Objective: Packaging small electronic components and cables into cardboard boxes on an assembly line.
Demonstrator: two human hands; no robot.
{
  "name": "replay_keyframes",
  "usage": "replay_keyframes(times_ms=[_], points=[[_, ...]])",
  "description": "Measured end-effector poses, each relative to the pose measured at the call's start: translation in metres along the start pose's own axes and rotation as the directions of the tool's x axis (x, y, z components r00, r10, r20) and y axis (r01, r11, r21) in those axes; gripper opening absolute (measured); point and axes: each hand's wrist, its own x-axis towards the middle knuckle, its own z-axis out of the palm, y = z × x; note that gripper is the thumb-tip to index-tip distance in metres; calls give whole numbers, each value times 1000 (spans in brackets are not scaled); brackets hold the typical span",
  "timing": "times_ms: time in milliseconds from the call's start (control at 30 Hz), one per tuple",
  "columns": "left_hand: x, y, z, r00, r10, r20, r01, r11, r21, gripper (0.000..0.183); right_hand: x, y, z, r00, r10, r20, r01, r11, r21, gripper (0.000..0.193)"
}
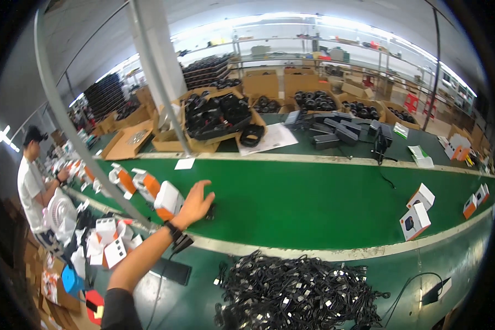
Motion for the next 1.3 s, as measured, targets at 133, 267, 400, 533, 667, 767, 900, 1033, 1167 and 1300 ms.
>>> replay_keyframes(times_ms=[133, 267, 400, 533, 667, 767, 900, 1033, 1167, 1300], points=[[112, -96, 73, 891, -399, -215, 449, 844, 295, 56, -1, 4, -14, 990, -92, -110, 67, 975, -212, 73], [153, -142, 103, 783, -603, -151, 610, 700, 371, 78, 7, 18, -25, 971, -123, -204, 25, 904, -426, 69], [139, -194, 95, 774, -618, -140, 609, 665, 433, 96, 12, 22, -30, 944, -142, -297, 14, 918, -395, 68], [138, -175, 97, 858, -497, -131, 457, 621, 637, 65, 19, 26, -28, 922, -104, -372, -2, 961, -276, 69], [124, -98, 132, 922, -327, 206, 170, 823, 542, 41, 17, 23, -31, 953, -114, -279, 21, 949, -314, 70], [117, -53, 124, 927, -332, 174, 229, 869, 439, 53, 13, 17, -27, 945, -182, -273, 88, 942, -325, 70], [112, -116, 79, 911, -299, 285, 193, 917, 348, 89, 10, 11, -13, 961, -205, -187, 159, 959, -235, 69], [120, -94, 90, 841, -413, 348, 325, 902, 284, 95, 9, 1, -18, 943, -254, -214, 194, 945, -264, 67], [111, -61, 91, 805, -474, 356, 341, 862, 376, 96, 2, -6, -15, 946, -224, -232, 191, 969, -157, 66], [97, -36, 85, 837, -437, 328, 292, 865, 409, 84, 4, -9, -6, 954, -200, -225, 184, 979, -90, 63]])
